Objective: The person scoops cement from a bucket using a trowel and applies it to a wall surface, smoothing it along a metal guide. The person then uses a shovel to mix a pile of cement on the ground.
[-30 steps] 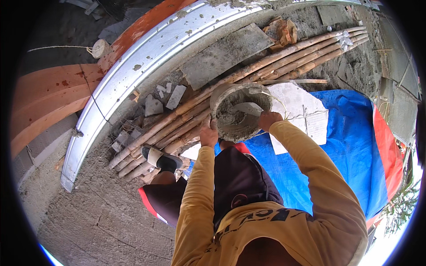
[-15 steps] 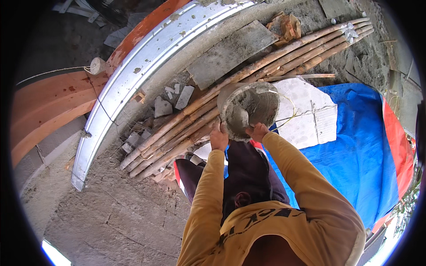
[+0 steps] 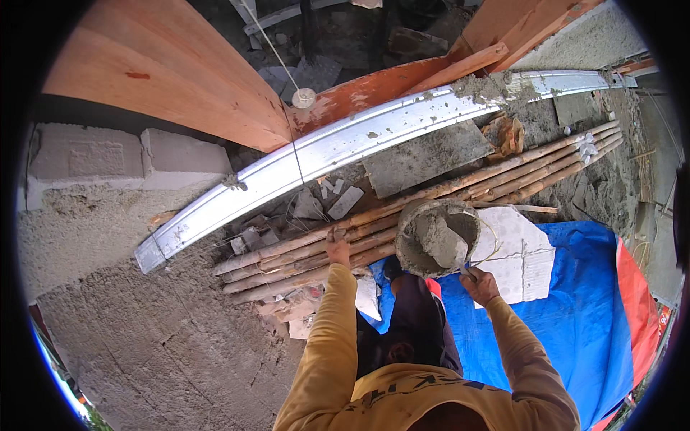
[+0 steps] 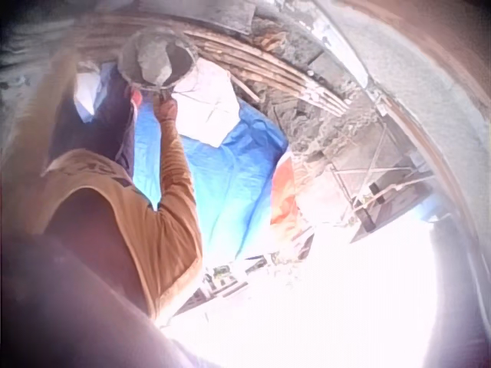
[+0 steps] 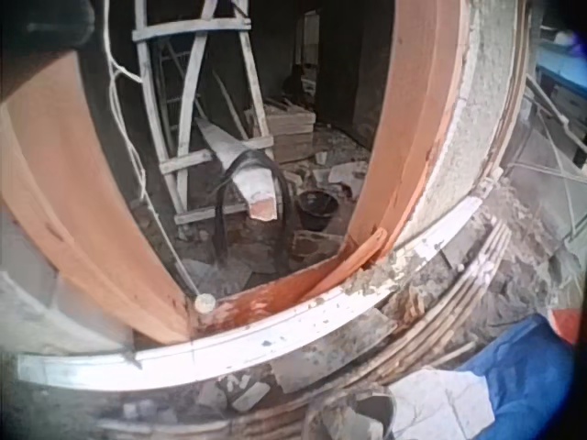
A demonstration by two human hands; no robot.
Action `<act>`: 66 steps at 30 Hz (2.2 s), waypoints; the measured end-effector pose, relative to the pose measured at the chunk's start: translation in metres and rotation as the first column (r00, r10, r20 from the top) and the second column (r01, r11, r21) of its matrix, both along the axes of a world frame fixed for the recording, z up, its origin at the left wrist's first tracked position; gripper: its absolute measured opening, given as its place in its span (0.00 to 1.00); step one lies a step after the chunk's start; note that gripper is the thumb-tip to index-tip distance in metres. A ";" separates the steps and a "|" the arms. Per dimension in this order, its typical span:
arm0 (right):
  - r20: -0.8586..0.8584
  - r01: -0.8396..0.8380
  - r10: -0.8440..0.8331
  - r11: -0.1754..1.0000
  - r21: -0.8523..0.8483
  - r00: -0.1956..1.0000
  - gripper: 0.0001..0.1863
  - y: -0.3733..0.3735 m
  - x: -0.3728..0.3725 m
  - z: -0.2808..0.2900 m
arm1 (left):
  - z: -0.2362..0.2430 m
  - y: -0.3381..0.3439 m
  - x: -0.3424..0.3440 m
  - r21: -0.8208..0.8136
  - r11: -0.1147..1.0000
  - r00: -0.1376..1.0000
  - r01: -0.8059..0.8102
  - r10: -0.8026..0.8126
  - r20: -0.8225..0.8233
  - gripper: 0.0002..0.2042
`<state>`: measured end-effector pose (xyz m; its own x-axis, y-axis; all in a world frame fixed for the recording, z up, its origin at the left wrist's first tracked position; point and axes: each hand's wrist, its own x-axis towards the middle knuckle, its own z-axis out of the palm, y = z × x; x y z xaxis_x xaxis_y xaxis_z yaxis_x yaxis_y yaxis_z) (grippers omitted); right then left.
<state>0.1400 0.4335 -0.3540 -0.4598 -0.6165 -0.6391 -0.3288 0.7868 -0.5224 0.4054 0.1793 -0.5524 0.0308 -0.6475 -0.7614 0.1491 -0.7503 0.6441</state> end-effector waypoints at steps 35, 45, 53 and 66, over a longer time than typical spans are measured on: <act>0.246 -0.490 0.445 0.856 0.163 0.861 0.16 -0.402 0.129 0.238 | 0.108 -0.178 -0.031 0.114 0.761 0.294 -0.639 0.378 -0.878 0.26; 0.174 -0.516 0.487 0.828 0.218 0.856 0.19 -0.397 0.122 0.255 | 0.128 -0.178 -0.035 0.361 0.730 0.187 -0.580 0.550 -0.814 0.24; -0.353 -0.699 0.696 0.701 0.144 0.625 0.27 -0.370 0.183 0.264 | 0.158 -0.179 -0.027 0.341 0.707 0.262 -0.619 0.596 -0.759 0.21; -0.398 -0.756 0.870 0.464 0.461 0.291 0.23 -0.479 0.183 0.147 | 0.160 -0.171 -0.026 0.335 0.779 0.194 -0.530 0.496 -0.846 0.23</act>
